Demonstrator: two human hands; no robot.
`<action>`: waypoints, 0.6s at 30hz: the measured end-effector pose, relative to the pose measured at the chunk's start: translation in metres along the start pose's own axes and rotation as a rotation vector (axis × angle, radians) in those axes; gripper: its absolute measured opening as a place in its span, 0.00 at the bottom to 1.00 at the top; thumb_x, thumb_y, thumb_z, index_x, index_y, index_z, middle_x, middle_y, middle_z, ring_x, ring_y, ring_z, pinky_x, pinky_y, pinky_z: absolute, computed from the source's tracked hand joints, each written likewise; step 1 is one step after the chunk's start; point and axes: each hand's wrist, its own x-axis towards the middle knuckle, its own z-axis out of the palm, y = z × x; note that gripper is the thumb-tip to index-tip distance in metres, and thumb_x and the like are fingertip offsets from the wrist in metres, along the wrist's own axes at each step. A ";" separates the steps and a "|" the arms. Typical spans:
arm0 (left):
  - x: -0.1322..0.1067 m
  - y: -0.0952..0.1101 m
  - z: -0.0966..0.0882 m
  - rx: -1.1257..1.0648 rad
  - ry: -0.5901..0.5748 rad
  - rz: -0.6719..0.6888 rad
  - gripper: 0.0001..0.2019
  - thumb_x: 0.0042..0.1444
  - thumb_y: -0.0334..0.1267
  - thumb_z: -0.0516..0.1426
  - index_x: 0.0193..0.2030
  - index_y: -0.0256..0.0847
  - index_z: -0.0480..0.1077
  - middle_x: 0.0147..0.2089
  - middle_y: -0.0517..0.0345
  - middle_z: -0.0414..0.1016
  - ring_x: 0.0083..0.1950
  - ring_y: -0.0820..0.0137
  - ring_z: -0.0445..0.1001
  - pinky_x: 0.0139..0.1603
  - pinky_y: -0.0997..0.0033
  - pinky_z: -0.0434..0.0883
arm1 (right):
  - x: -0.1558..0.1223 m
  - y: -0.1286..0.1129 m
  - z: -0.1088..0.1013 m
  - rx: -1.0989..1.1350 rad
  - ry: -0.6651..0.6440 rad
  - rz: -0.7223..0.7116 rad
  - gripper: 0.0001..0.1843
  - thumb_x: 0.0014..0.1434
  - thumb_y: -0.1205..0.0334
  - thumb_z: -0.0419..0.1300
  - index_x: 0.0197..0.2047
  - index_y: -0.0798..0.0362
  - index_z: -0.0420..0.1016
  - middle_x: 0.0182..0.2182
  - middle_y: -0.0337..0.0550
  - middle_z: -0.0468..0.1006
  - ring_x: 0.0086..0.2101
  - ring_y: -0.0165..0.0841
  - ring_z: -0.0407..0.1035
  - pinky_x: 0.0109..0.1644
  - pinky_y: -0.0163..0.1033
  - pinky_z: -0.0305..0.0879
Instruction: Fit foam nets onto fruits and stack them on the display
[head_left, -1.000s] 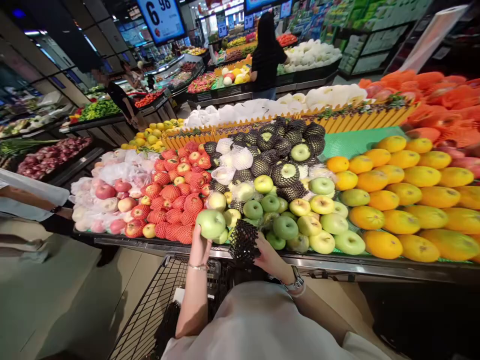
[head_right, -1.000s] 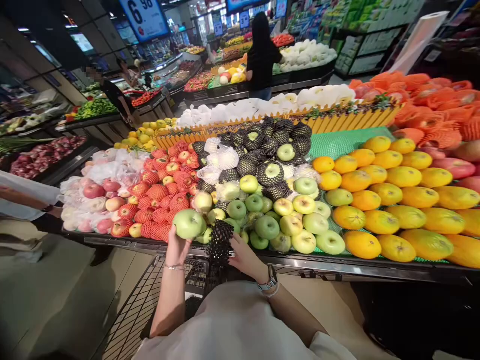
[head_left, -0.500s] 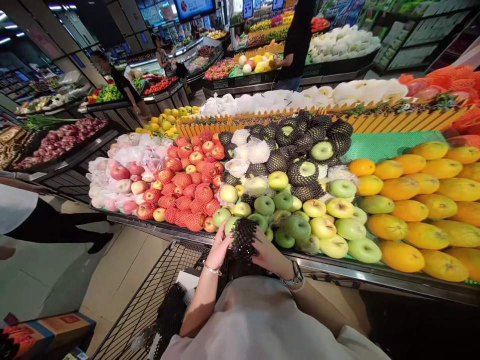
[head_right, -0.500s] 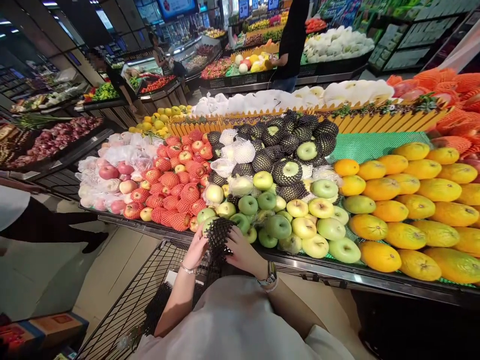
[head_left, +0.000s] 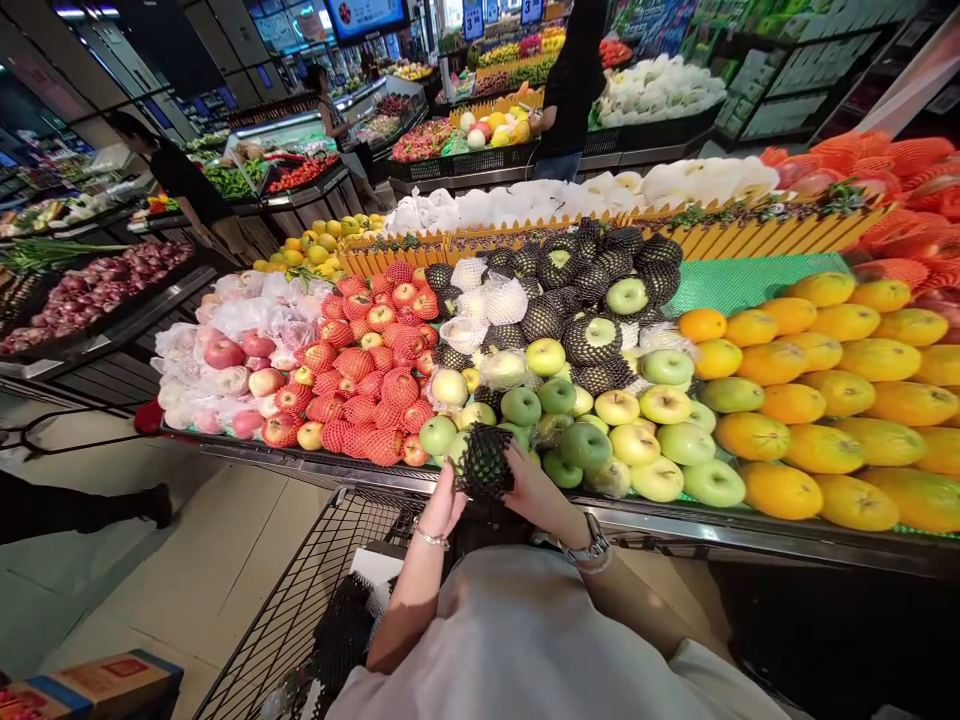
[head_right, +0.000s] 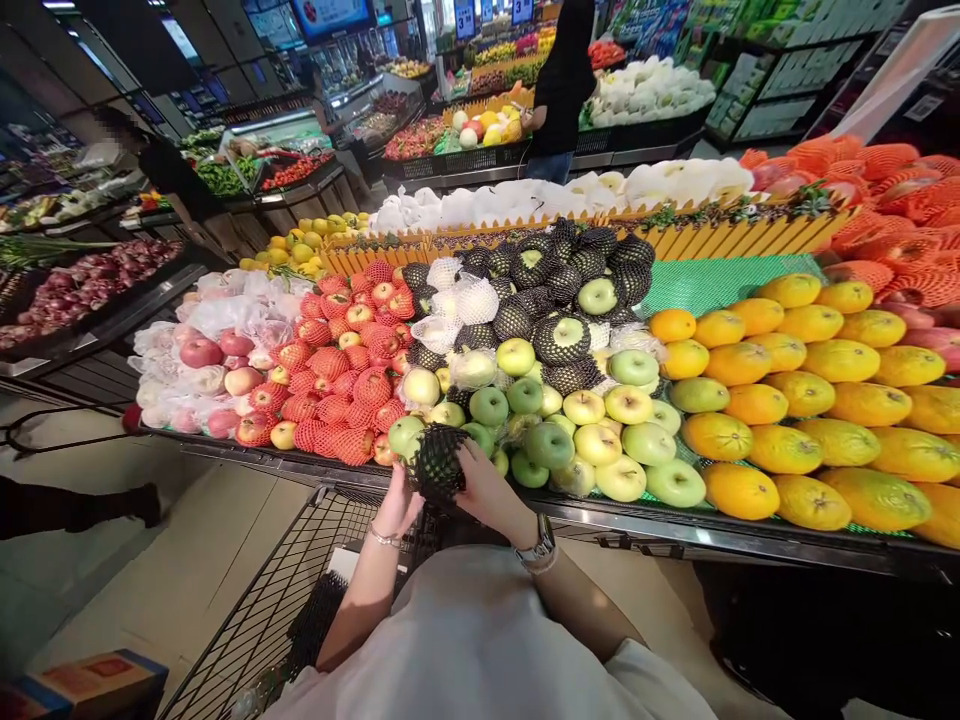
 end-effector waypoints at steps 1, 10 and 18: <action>0.000 -0.002 -0.004 0.044 -0.037 -0.023 0.40 0.41 0.64 0.64 0.59 0.46 0.68 0.67 0.52 0.63 0.73 0.58 0.50 0.73 0.55 0.49 | 0.000 -0.001 -0.002 -0.021 -0.011 -0.022 0.35 0.45 0.78 0.56 0.59 0.57 0.59 0.56 0.59 0.64 0.61 0.50 0.55 0.65 0.62 0.55; 0.004 -0.002 0.001 0.485 -0.133 -0.015 0.46 0.42 0.45 0.69 0.68 0.46 0.56 0.70 0.51 0.58 0.74 0.53 0.48 0.74 0.52 0.44 | -0.003 -0.002 -0.016 -0.155 -0.191 0.052 0.41 0.43 0.79 0.57 0.62 0.65 0.57 0.59 0.66 0.61 0.63 0.54 0.52 0.64 0.63 0.57; 0.003 -0.008 0.015 0.072 0.017 -0.099 0.39 0.42 0.60 0.65 0.59 0.44 0.68 0.65 0.52 0.66 0.71 0.54 0.55 0.73 0.55 0.52 | -0.020 0.004 -0.047 0.369 0.487 0.107 0.15 0.66 0.54 0.53 0.53 0.47 0.71 0.49 0.47 0.75 0.51 0.40 0.71 0.57 0.50 0.68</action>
